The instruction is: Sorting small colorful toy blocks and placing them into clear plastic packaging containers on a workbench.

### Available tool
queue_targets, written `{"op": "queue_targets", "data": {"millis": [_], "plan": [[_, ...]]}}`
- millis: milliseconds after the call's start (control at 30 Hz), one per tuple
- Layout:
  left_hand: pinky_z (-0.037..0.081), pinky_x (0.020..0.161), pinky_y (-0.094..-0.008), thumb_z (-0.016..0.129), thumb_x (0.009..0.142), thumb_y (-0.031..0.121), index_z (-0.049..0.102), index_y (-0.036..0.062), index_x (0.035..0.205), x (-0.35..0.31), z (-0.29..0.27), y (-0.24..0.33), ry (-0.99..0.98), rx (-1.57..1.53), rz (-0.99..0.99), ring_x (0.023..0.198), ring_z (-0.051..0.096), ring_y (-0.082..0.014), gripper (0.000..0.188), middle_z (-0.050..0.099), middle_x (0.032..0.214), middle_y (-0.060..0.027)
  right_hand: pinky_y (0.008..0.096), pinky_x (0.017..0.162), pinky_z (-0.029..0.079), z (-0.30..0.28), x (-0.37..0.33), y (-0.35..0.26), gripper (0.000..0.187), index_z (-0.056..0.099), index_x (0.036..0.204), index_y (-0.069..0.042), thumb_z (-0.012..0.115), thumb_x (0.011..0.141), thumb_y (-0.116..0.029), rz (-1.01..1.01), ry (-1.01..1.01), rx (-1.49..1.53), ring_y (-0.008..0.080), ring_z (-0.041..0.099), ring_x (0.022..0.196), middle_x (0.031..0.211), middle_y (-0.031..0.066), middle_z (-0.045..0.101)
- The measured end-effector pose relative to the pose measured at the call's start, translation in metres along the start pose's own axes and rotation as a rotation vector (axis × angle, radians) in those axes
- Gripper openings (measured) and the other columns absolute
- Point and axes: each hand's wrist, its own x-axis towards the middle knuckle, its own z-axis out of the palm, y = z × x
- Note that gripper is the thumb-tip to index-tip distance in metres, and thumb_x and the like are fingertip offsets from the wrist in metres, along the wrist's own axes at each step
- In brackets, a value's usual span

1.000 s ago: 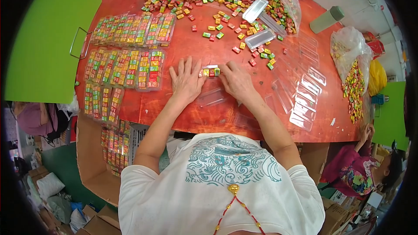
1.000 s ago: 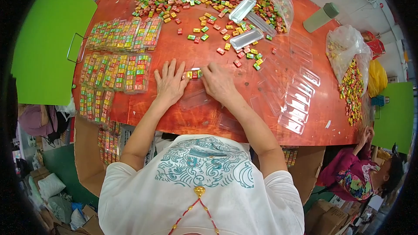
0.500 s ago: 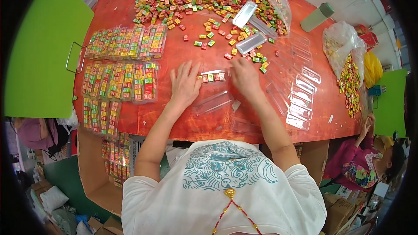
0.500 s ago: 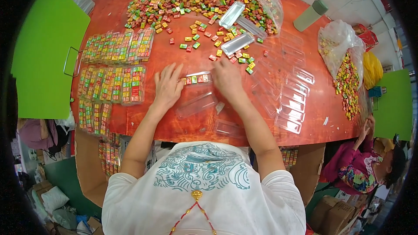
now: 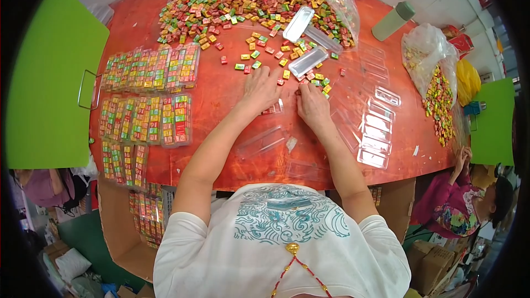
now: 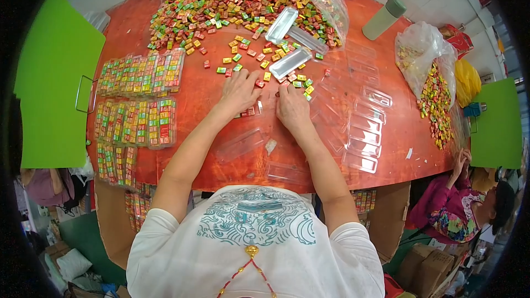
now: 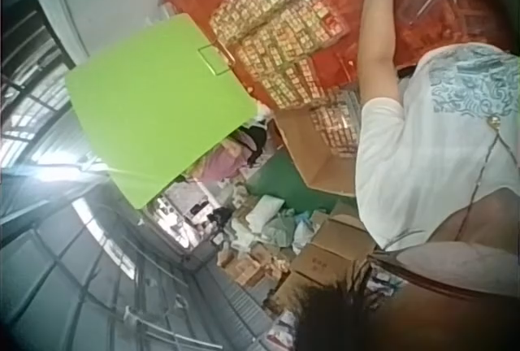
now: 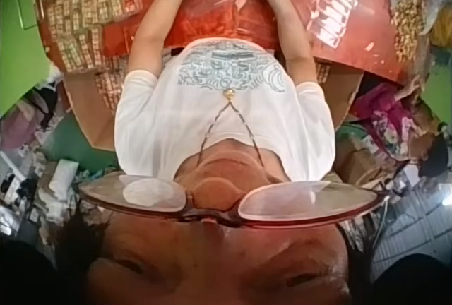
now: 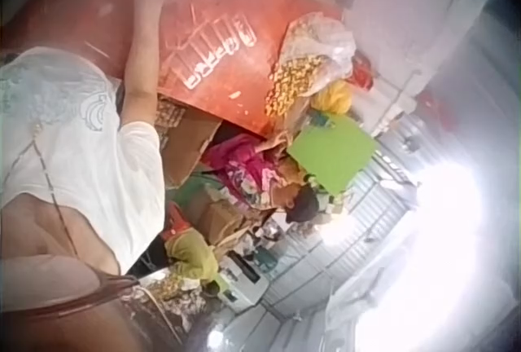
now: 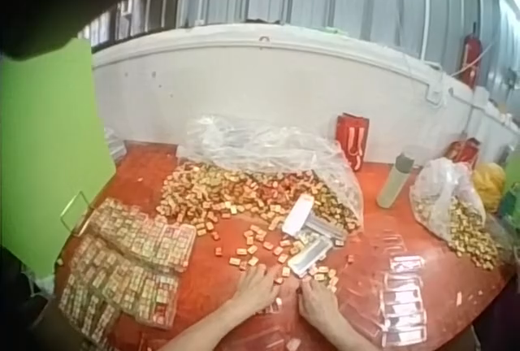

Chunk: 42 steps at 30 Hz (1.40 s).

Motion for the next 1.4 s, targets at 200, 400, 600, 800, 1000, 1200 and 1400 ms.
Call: {"op": "queue_targets", "data": {"millis": [200,400,600,800,1000,1200,1400], "plan": [[0.043,0.09,-0.0493,0.06,0.088,0.025,0.054,0.0087,0.129,-0.02,-0.021,-0.007,0.096,-0.139,-0.004,0.11,0.054,-0.0329,0.044,0.057,0.115,-0.0155,0.0465,0.075,0.052,-0.004,-0.008,-0.02,0.019,0.058,0.102,-0.005,0.064,0.086,-0.012,0.024,0.039,0.317,0.0366,0.062,0.09,0.095,0.017,0.06],[0.037,0.1,-0.0501,0.064,0.086,0.022,0.048,0.0038,0.136,-0.085,-0.019,-0.017,0.043,-0.093,-0.031,0.125,0.047,-0.0356,0.055,0.051,0.131,-0.0185,0.0447,0.071,0.052,0.006,-0.014,-0.051,0.015,0.057,0.097,-0.006,0.065,0.086,-0.013,-0.077,0.003,0.269,0.035,0.063,0.082,0.086,0.0161,0.06],[0.026,0.112,-0.0567,0.066,0.083,0.02,0.042,-0.0006,0.142,-0.106,-0.006,-0.016,0.007,-0.004,-0.01,0.139,0.034,-0.0398,0.067,0.042,0.145,-0.0213,0.0447,0.069,0.052,0.013,-0.014,-0.056,0.014,0.057,0.097,-0.005,0.064,0.088,-0.012,-0.092,0.0,0.256,0.0353,0.063,0.08,0.083,0.0146,0.06],[0.026,0.111,-0.062,0.063,0.088,0.02,0.045,0.0047,0.141,-0.109,-0.004,-0.014,0.013,-0.005,-0.067,0.14,0.034,-0.0393,0.058,0.04,0.147,-0.0189,0.0448,0.066,0.052,0.014,-0.014,-0.056,0.011,0.058,0.099,-0.006,0.062,0.092,-0.013,-0.038,0.01,0.346,0.0349,0.065,0.082,0.088,0.0135,0.063],[0.027,0.109,-0.0631,0.064,0.088,0.021,0.048,0.0062,0.137,-0.111,-0.014,-0.016,0.006,0.047,-0.137,0.14,0.035,-0.0384,0.053,0.042,0.145,-0.0191,0.0442,0.068,0.052,0.013,-0.004,-0.059,0.009,0.059,0.094,-0.005,0.061,0.091,-0.013,-0.118,-0.078,0.244,0.0349,0.065,0.08,0.086,0.0146,0.063],[0.041,0.094,-0.0521,0.064,0.088,0.023,0.049,0.0065,0.136,-0.066,-0.038,-0.034,0.131,0.044,-0.191,0.123,0.048,-0.0361,0.053,0.05,0.132,-0.0183,0.0446,0.067,0.052,0.008,0.049,-0.06,0.013,0.061,0.096,-0.005,0.063,0.089,-0.016,-0.17,0.06,0.215,0.0347,0.064,0.078,0.085,0.0144,0.059],[0.049,0.077,-0.0494,0.066,0.084,0.021,0.06,0.0089,0.114,-0.003,-0.022,-0.077,0.189,0.343,-0.201,0.098,0.061,-0.0346,0.033,0.06,0.106,-0.0162,0.0441,0.072,0.051,0.035,0.108,-0.058,0.023,0.061,0.098,-0.005,0.07,0.082,-0.019,-0.193,0.033,0.078,0.0329,0.061,0.086,0.089,0.0142,0.058]]}}
